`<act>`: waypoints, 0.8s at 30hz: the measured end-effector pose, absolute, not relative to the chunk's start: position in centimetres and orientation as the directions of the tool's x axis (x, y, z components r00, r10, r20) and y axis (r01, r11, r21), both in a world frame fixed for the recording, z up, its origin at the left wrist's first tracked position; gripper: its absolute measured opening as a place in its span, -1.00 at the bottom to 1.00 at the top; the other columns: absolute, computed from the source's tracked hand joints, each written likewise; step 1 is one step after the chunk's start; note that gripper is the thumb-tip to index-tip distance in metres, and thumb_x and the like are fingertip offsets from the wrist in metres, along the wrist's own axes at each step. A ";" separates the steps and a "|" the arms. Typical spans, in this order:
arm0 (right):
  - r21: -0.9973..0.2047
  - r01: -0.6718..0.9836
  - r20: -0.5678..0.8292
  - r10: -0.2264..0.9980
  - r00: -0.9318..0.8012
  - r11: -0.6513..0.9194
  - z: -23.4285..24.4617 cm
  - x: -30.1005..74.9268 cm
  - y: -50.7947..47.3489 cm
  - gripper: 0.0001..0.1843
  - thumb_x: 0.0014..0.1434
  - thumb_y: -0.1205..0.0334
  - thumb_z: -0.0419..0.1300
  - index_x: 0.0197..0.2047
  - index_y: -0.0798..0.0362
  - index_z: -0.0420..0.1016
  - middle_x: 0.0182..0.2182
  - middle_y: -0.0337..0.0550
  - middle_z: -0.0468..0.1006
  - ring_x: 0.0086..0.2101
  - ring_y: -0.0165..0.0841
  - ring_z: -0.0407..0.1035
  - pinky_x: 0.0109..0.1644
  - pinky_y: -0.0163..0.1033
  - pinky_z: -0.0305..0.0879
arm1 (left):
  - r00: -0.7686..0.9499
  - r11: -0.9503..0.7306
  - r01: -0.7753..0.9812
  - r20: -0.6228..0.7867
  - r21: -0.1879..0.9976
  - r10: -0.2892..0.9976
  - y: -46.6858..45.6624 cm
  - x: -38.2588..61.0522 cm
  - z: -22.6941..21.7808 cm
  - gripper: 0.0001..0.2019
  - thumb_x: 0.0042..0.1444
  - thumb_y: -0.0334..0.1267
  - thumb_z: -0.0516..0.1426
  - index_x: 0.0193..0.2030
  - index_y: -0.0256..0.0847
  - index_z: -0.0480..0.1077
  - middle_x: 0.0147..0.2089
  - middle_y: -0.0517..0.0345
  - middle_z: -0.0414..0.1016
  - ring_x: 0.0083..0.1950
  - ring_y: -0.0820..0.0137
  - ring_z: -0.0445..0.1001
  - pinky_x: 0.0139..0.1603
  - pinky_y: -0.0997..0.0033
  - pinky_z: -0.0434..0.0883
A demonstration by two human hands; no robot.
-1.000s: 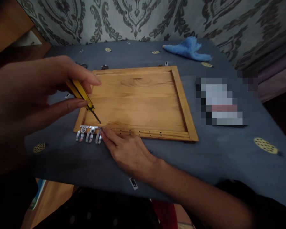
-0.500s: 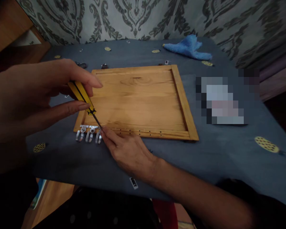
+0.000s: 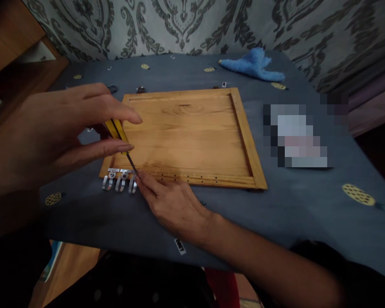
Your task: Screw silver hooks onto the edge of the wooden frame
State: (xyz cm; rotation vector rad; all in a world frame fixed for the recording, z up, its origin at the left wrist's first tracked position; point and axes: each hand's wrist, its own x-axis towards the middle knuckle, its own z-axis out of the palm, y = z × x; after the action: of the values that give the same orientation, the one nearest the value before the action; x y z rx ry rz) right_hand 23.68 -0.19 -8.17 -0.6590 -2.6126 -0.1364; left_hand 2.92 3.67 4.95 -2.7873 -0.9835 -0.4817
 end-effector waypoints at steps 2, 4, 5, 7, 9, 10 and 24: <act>-0.012 0.473 0.437 0.430 -0.790 0.881 -8.2 23.7 -0.2 -0.51 0.22 0.54 -0.01 0.18 0.29 0.45 0.13 0.05 0.55 -0.25 -0.29 0.55 -0.27 -0.19 0.54 | 0.706 -0.757 0.653 0.364 -0.003 0.608 3.6 3.0 4.8 -0.77 0.34 -0.14 0.06 0.07 -0.11 0.34 -0.19 0.11 0.50 -0.33 0.40 0.46 -0.36 0.33 0.37; -0.011 0.472 0.434 0.429 -0.792 0.882 -8.2 23.6 -0.2 -0.51 0.22 0.55 -0.02 0.18 0.30 0.44 0.13 0.06 0.55 -0.27 -0.27 0.56 -0.29 -0.16 0.55 | 0.675 -0.739 0.672 0.370 0.051 0.639 3.5 3.0 4.9 -0.75 0.31 -0.16 0.09 0.09 -0.10 0.34 -0.13 0.09 0.55 -0.28 0.37 0.51 -0.33 0.32 0.39; -0.012 0.469 0.428 0.429 -0.796 0.883 -8.2 23.6 -0.2 -0.51 0.22 0.55 -0.01 0.19 0.31 0.43 0.13 0.08 0.54 -0.27 -0.26 0.56 -0.30 -0.14 0.55 | 0.661 -0.730 0.680 0.367 0.076 0.654 3.4 3.0 5.0 -0.73 0.30 -0.17 0.10 0.11 -0.10 0.33 -0.10 0.10 0.56 -0.27 0.37 0.52 -0.32 0.33 0.40; -0.019 0.466 0.418 0.431 -0.800 0.884 -8.3 23.6 -0.2 -0.50 0.21 0.55 0.01 0.21 0.32 0.41 0.14 0.11 0.53 -0.26 -0.24 0.56 -0.31 -0.12 0.55 | 0.646 -0.712 0.693 0.344 0.110 0.682 3.2 2.9 5.2 -0.69 0.28 -0.18 0.11 0.14 -0.09 0.31 -0.03 0.15 0.55 -0.21 0.38 0.54 -0.27 0.36 0.42; -0.027 0.461 0.419 0.429 -0.801 0.887 -8.4 23.6 -0.1 -0.49 0.20 0.54 0.02 0.21 0.32 0.40 0.13 0.12 0.53 -0.25 -0.22 0.56 -0.31 -0.11 0.55 | 0.644 -0.702 0.700 0.307 0.132 0.700 3.1 2.8 5.4 -0.69 0.30 -0.17 0.07 0.17 -0.08 0.27 0.04 0.19 0.51 -0.11 0.39 0.53 -0.21 0.38 0.43; -0.031 0.458 0.424 0.426 -0.799 0.888 -8.4 23.6 -0.1 -0.50 0.20 0.54 0.02 0.21 0.33 0.40 0.13 0.12 0.53 -0.25 -0.22 0.55 -0.32 -0.11 0.55 | 0.646 -0.698 0.702 0.290 0.137 0.706 3.0 2.8 5.4 -0.69 0.32 -0.16 0.04 0.18 -0.08 0.26 0.05 0.19 0.49 -0.09 0.40 0.53 -0.20 0.39 0.43; -0.023 0.468 0.418 0.434 -0.798 0.883 -8.5 23.7 -0.2 -0.52 0.22 0.52 0.05 0.20 0.30 0.42 0.15 0.10 0.52 -0.25 -0.28 0.55 -0.29 -0.17 0.53 | 0.672 -0.710 0.690 0.241 0.140 0.700 3.2 2.6 5.3 -0.67 0.32 -0.21 -0.01 0.19 -0.04 0.29 -0.11 0.23 0.53 -0.17 0.37 0.57 -0.31 0.41 0.40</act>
State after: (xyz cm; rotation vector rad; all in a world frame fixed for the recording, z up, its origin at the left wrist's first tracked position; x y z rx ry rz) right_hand 23.66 -0.16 -8.46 -0.6619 -2.6328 -0.1134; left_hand 2.60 3.20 5.29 -2.9059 -1.2089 -0.4438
